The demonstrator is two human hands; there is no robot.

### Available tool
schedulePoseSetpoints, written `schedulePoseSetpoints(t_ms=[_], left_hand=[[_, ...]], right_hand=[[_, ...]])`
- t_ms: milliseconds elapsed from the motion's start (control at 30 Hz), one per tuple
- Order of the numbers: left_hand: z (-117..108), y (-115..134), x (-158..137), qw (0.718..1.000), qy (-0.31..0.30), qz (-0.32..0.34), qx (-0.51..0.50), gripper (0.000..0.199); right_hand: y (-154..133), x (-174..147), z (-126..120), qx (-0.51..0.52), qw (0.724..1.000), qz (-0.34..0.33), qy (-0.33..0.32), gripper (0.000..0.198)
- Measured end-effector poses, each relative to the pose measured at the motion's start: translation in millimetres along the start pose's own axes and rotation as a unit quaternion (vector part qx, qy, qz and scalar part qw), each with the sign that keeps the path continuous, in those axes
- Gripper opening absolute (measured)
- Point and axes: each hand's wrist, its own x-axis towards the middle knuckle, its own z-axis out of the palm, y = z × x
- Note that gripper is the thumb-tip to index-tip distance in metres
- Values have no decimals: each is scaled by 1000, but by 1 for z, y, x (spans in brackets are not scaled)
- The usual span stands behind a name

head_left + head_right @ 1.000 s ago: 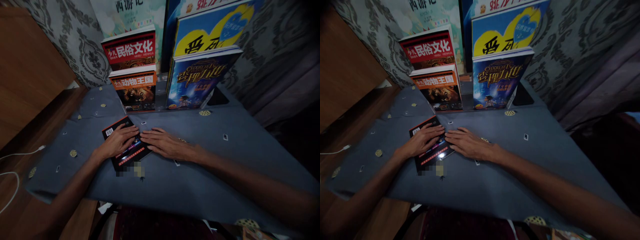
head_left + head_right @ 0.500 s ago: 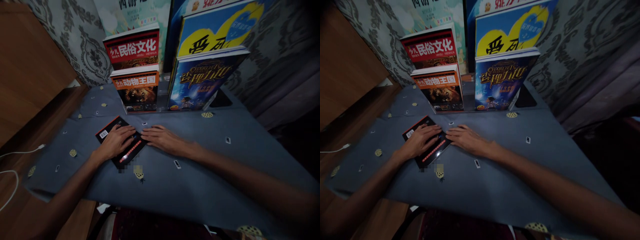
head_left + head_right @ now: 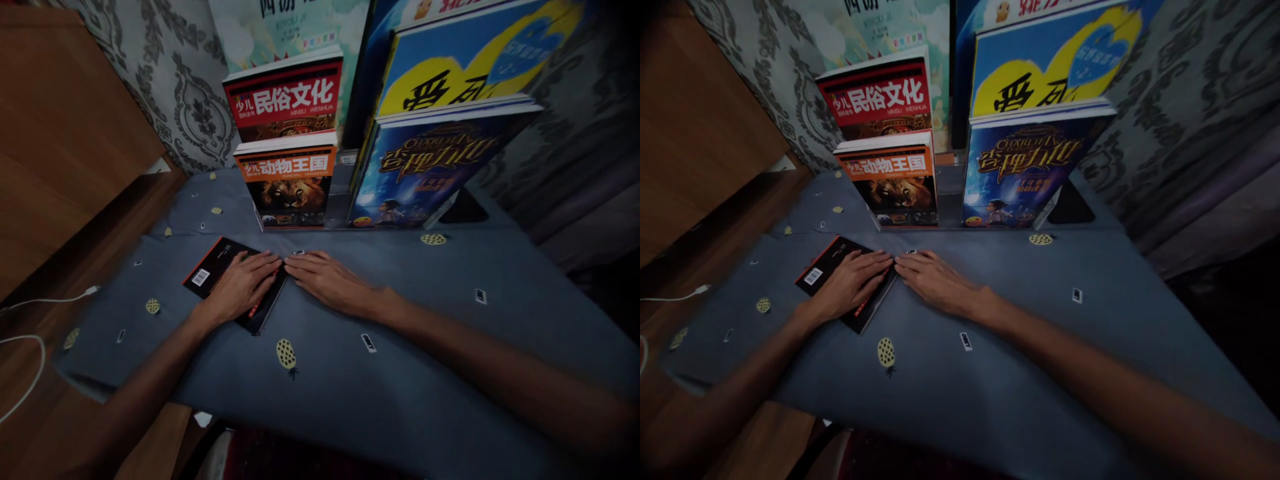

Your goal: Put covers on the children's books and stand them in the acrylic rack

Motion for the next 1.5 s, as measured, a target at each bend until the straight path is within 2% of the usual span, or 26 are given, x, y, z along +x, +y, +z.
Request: schedulePoseSetpoints(t_ms=[567,700,933,1100,1500], left_hand=[[-6,1,-3,999,-37,23,7,42],[-4,7,-2,999,-33,8,32,42],[-2,23,0,994,-8,-58,95,41],[-3,17,-3,996,-9,-35,83,42],[0,12,-5,997,4,-37,66,42]], right_hand=[[-28,-10,-5,-63,998,14,-28,38],[-21,-5,-8,-70,997,7,-42,39],[-4,3,-5,-68,997,-13,-32,39],[-24,-5,-3,-62,998,-5,-32,40],[-71,-26,-6,6,997,-72,-32,40]])
